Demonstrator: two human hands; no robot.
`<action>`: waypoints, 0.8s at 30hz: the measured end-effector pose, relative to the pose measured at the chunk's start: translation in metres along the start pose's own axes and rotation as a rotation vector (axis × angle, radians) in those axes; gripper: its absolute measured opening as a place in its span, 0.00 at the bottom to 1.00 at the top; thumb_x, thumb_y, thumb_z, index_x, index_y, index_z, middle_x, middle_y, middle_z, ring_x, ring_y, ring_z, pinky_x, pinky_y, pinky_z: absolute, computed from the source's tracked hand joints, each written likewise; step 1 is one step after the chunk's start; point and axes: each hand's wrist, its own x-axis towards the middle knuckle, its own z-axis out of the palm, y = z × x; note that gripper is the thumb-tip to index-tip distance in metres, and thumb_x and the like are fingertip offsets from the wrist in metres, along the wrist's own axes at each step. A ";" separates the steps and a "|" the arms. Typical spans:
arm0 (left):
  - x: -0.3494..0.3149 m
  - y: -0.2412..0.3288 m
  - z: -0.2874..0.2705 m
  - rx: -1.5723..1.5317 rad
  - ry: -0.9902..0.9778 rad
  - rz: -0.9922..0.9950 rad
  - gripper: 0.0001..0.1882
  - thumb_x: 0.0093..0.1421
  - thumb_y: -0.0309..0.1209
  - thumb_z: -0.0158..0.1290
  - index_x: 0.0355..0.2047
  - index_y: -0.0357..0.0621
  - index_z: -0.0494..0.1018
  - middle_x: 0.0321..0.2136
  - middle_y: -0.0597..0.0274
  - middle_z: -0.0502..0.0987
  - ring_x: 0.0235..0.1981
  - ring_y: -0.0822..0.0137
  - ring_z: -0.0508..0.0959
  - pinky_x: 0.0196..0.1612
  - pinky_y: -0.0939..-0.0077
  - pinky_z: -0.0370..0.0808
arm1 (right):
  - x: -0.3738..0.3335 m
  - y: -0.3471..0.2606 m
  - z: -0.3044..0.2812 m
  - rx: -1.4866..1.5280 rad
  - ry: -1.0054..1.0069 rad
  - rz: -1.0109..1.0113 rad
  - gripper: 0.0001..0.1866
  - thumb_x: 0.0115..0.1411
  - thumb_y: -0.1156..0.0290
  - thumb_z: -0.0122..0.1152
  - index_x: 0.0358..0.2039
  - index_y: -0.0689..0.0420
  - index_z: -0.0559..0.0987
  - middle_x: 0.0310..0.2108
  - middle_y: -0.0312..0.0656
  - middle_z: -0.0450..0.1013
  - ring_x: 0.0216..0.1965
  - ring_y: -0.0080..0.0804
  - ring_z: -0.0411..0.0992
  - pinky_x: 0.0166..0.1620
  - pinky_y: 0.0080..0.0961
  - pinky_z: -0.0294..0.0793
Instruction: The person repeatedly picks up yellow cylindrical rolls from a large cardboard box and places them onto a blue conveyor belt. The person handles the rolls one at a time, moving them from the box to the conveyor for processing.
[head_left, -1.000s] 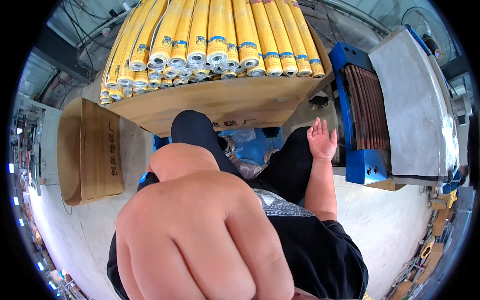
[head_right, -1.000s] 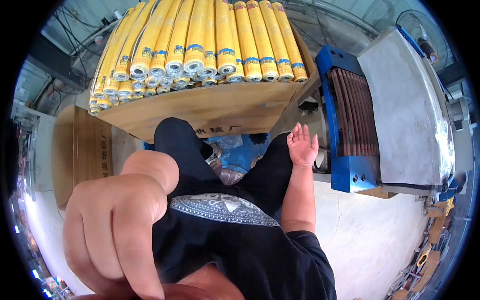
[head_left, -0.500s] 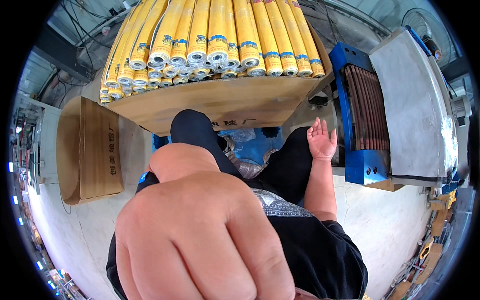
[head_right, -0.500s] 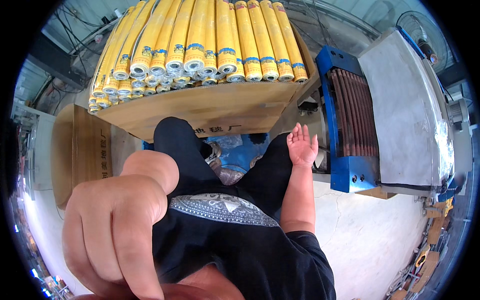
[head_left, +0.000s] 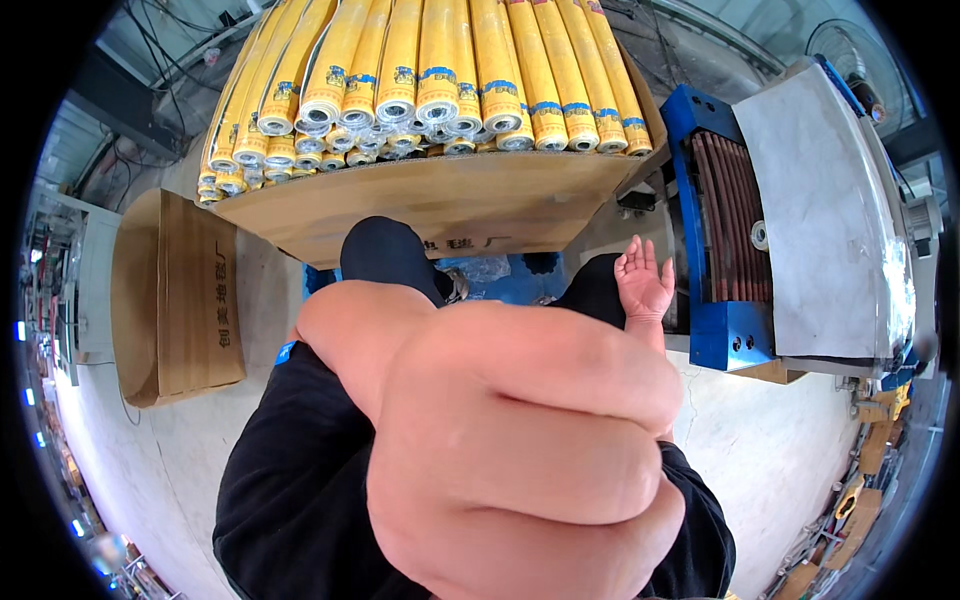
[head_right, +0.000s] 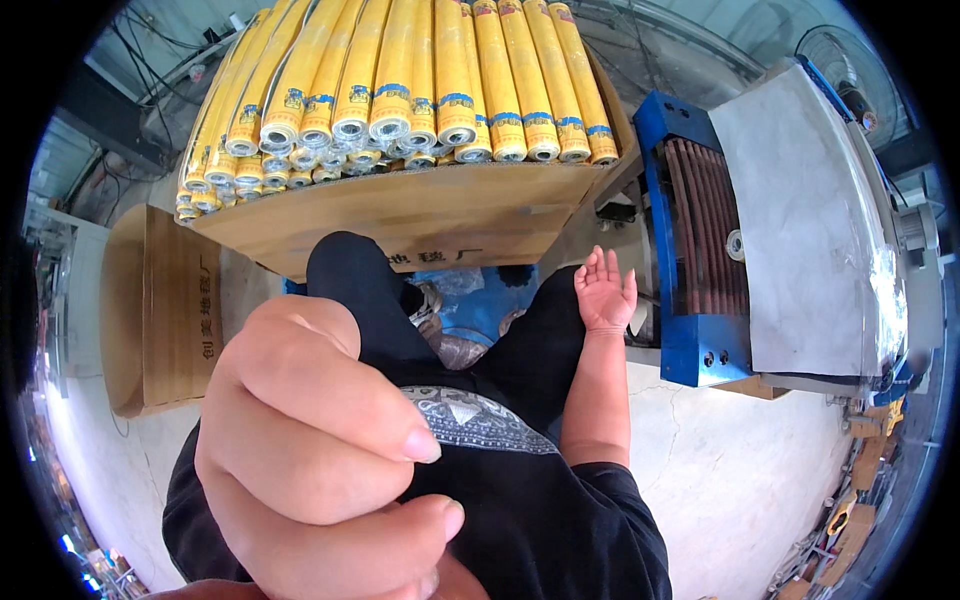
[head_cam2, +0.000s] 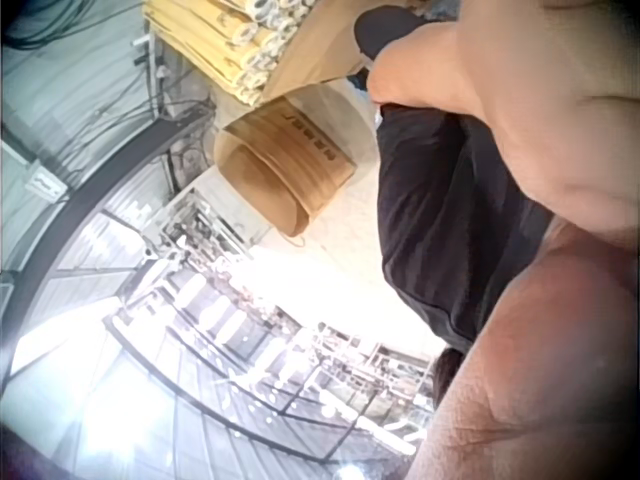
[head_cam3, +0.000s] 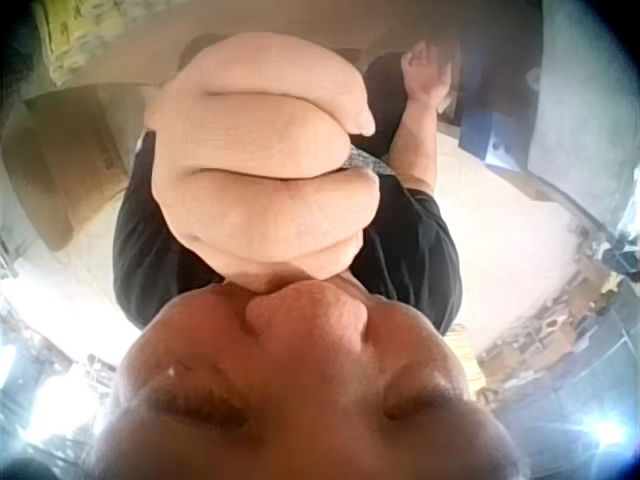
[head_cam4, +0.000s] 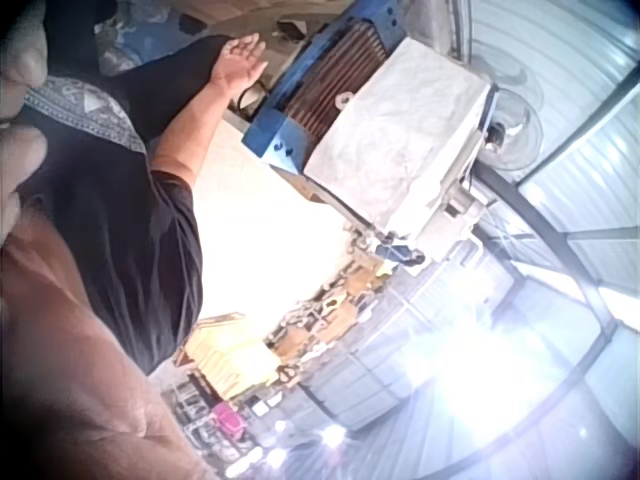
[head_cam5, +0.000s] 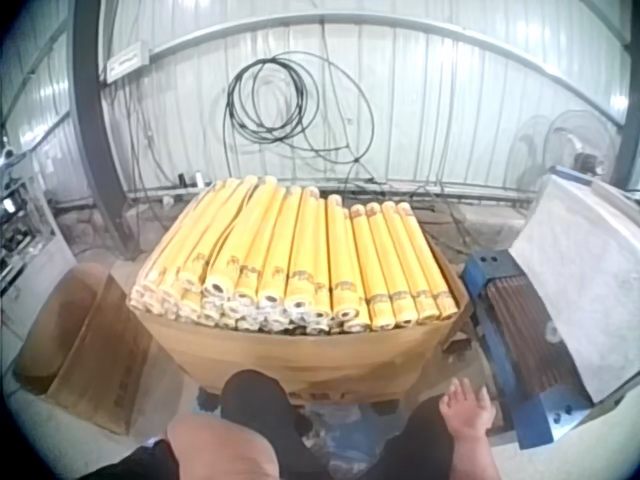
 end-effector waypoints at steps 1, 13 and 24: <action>0.002 -0.006 -0.009 0.000 -0.113 0.045 0.07 0.39 0.19 0.57 0.15 0.42 0.69 0.16 0.63 0.69 0.17 0.67 0.68 0.24 0.77 0.70 | -0.001 0.000 0.000 -0.002 0.007 -0.007 0.29 0.59 0.53 0.54 0.54 0.61 0.66 0.54 0.52 0.66 0.51 0.43 0.67 0.53 0.42 0.66; -0.050 -0.067 -0.038 0.129 -0.425 0.053 0.08 0.40 0.21 0.53 0.23 0.46 0.71 0.27 0.61 0.75 0.24 0.61 0.72 0.33 0.65 0.73 | 0.001 -0.002 -0.004 0.057 -0.007 -0.036 0.27 0.56 0.53 0.59 0.49 0.60 0.72 0.52 0.52 0.69 0.50 0.42 0.68 0.51 0.42 0.66; -0.339 -0.160 -0.111 0.538 -1.286 -1.052 0.16 0.48 0.28 0.50 0.39 0.46 0.75 0.35 0.51 0.77 0.38 0.50 0.76 0.40 0.62 0.74 | 0.054 -0.069 0.051 0.082 0.330 -0.474 0.30 0.56 0.45 0.58 0.53 0.50 0.67 0.53 0.41 0.66 0.53 0.46 0.63 0.53 0.53 0.62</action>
